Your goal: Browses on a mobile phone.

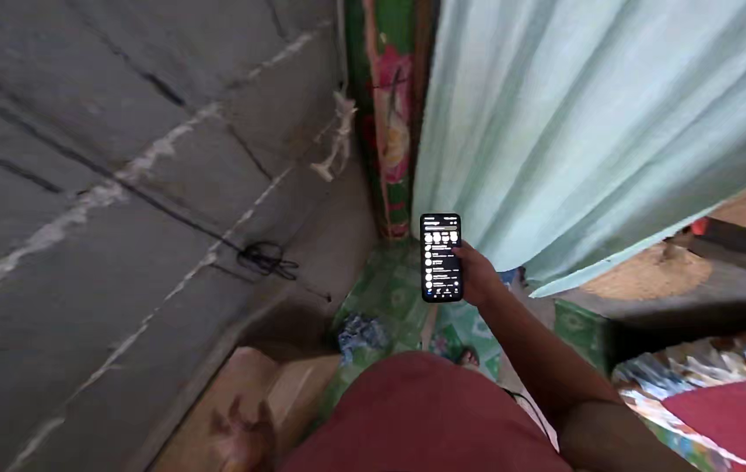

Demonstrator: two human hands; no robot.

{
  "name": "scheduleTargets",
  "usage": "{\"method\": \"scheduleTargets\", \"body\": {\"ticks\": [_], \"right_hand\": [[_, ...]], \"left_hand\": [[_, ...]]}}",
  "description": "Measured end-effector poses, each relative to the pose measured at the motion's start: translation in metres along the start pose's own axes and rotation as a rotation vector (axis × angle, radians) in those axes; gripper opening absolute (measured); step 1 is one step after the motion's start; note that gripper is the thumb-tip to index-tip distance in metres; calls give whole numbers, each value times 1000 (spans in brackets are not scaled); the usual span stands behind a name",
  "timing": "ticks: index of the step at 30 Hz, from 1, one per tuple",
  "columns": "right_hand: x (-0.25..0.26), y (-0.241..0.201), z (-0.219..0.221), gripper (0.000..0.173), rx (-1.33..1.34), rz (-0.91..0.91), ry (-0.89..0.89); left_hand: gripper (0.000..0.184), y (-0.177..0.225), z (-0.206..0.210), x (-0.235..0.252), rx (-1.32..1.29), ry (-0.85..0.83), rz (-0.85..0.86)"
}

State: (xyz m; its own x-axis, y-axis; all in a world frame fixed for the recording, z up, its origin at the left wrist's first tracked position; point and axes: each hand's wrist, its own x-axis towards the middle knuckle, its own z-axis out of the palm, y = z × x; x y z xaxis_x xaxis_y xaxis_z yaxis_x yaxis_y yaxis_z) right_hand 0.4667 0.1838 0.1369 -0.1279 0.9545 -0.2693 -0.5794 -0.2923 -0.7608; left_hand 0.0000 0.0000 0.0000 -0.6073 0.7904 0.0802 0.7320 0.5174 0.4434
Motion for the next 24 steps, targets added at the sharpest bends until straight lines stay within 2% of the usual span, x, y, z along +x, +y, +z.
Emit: {"method": "scheduleTargets", "body": {"ticks": [3,5,9,12,16,19,21,24], "right_hand": [[-18,-41,-63,37,-5,-60,68],[-32,-67,-104,38,-12,-104,136],[-69,-112,-167,38,1,-166,331],[-100,-137,-206,40,48,-249,400],[-125,-164,-244,42,30,-424,467],[-127,-184,-258,45,59,-506,556],[-119,-195,-264,47,74,-563,565],[-93,-210,-276,55,81,-614,565]], "left_hand": [[51,130,76,-14,-184,-97,523],[45,214,110,-23,-223,-150,757],[44,368,143,-52,-308,-411,1017],[44,471,162,-80,-409,-591,1210],[43,612,174,-122,-305,-1060,1438],[45,711,188,-156,-167,-1425,1468],[44,763,204,-169,-199,-1561,1399],[59,839,229,-152,-399,-1665,1107]]}}
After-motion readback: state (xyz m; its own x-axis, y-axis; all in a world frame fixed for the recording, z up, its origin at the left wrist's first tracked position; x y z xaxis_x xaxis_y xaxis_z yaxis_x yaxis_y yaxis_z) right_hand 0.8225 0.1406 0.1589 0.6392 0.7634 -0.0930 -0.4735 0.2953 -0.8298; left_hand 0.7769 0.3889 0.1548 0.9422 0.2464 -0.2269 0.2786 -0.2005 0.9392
